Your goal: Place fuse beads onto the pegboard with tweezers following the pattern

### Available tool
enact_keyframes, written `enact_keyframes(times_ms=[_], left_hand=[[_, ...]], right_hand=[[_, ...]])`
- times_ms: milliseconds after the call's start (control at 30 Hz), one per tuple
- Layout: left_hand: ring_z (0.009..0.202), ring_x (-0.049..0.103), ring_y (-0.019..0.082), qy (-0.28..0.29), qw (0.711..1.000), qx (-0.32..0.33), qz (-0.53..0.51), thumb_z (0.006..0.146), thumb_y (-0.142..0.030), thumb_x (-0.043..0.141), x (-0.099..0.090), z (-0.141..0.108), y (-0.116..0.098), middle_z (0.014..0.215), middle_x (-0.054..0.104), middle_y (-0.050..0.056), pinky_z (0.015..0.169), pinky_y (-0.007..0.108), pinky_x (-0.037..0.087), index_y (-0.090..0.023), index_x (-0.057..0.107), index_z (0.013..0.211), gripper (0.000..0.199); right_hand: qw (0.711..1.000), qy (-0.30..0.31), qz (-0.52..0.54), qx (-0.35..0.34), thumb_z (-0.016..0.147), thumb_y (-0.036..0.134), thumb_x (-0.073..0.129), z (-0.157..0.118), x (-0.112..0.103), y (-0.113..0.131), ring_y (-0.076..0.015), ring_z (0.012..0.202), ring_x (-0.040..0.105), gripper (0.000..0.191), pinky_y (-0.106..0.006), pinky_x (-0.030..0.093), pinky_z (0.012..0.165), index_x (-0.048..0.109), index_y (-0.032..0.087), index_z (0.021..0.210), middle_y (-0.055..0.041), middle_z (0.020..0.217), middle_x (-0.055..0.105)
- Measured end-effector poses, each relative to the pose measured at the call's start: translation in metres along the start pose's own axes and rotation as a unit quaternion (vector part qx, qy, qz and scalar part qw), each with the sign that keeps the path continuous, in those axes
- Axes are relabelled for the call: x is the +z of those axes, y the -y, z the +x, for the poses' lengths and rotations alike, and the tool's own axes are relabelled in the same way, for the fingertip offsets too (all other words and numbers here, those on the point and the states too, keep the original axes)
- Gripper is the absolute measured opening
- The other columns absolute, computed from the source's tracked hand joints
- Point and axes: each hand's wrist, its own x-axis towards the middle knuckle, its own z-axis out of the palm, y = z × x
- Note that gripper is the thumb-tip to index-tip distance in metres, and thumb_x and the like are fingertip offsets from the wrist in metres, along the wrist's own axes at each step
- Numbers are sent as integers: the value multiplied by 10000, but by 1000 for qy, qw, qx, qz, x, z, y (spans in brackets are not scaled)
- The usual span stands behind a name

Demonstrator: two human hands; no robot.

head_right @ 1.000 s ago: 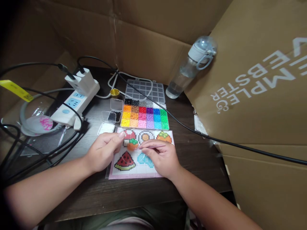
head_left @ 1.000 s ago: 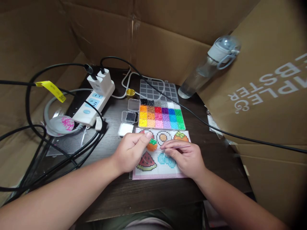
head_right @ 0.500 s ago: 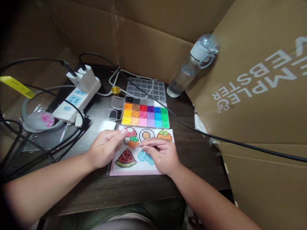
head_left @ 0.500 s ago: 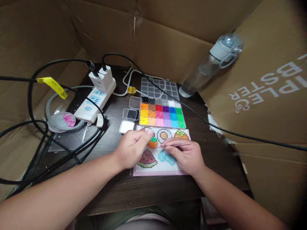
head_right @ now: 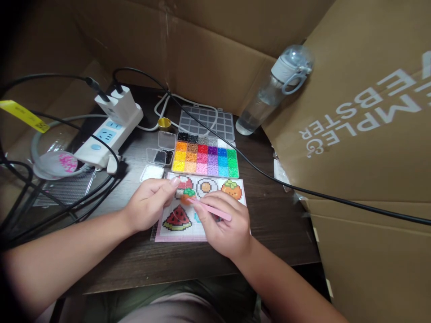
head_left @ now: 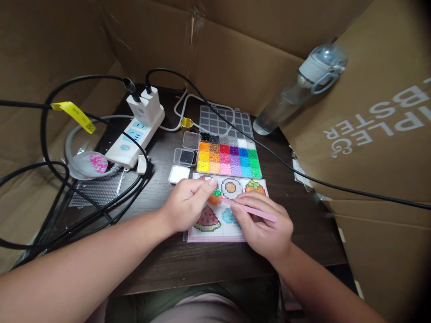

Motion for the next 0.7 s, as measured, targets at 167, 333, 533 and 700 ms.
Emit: enact_keyframes(times_ms=[167, 333, 533, 700], left_hand=[[440, 264, 76, -9, 1000, 12, 0, 905, -431, 409, 0, 0, 1, 459, 280, -55, 424, 225, 248, -180, 322, 478, 503], [451, 281, 78, -6, 1000, 24, 11, 907, -422, 407, 0, 0, 1, 464, 294, -51, 437, 226, 258, -176, 329, 488, 493], [456, 280, 78, -5, 999, 34, 9, 912, -423, 401, -1, 0, 1, 469, 287, -53, 444, 228, 260, -175, 324, 493, 493], [451, 284, 80, -2, 999, 31, 13, 914, -426, 400, -1, 0, 2, 461, 295, -53, 443, 231, 265, -177, 323, 487, 500]], right_hand=[[995, -10, -97, -28, 718, 50, 662, -4, 9, 11, -135, 604, 662, 180, -228, 548, 582, 637, 177, 844, -21, 714, 700], [992, -27, -119, -32, 725, 68, 646, -8, 16, 9, -139, 601, 675, 186, -225, 562, 584, 625, 184, 868, -19, 730, 711], [992, -29, -122, -25, 711, 62, 661, -8, 16, 8, -137, 587, 675, 199, -215, 555, 569, 629, 182, 867, -17, 727, 712], [993, -31, -110, -30, 702, 51, 661, -9, 18, 7, -130, 602, 681, 214, -204, 567, 605, 634, 178, 871, -12, 737, 714]])
